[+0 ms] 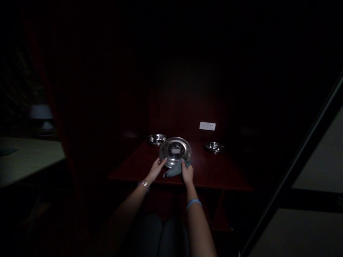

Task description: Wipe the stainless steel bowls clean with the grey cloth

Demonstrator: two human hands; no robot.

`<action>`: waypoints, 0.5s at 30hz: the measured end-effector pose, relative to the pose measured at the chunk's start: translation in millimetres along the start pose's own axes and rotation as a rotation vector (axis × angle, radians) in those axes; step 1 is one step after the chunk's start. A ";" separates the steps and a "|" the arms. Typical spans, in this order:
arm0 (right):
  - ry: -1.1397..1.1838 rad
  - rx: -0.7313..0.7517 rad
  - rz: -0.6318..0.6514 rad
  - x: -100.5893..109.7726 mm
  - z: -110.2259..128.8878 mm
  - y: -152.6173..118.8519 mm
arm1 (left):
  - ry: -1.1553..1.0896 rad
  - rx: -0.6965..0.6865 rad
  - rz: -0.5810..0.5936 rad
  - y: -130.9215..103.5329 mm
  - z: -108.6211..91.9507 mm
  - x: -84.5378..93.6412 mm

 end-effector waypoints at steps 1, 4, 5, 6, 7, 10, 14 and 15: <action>0.004 0.004 0.000 0.1 0.7 0.0 | 0.000 0.002 0.008 0.5 2.0 -0.5; 0.024 -0.001 -0.002 0.1 0.6 0.5 | -0.011 0.010 0.027 1.1 5.9 -1.7; 0.030 -0.007 -0.003 0.0 -0.1 0.8 | -0.011 0.013 0.030 1.1 6.2 -1.8; 0.035 -0.015 -0.001 -0.2 -1.0 1.0 | -0.010 0.018 0.032 1.0 6.3 -1.8; 0.037 -0.022 -0.003 -0.2 -1.9 1.3 | -0.009 0.024 0.033 1.0 6.4 -1.8; 0.028 -0.030 -0.010 0.3 -3.4 1.8 | -0.019 0.032 0.035 1.2 6.0 -1.6; 0.002 -0.022 -0.005 0.3 -3.4 2.0 | -0.022 0.027 0.047 2.3 7.0 -2.7; -0.001 -0.022 -0.004 0.3 -3.5 1.9 | -0.016 0.029 0.046 2.5 7.7 -2.8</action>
Point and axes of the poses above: each hand's wrist, its own y-axis towards the middle knuckle, its own x-axis out of the back of the hand, z = x × y, the point moved 8 cm from there along y, towards the middle knuckle, and after that the axes turned 3 degrees about x, right-handed, at the moved point
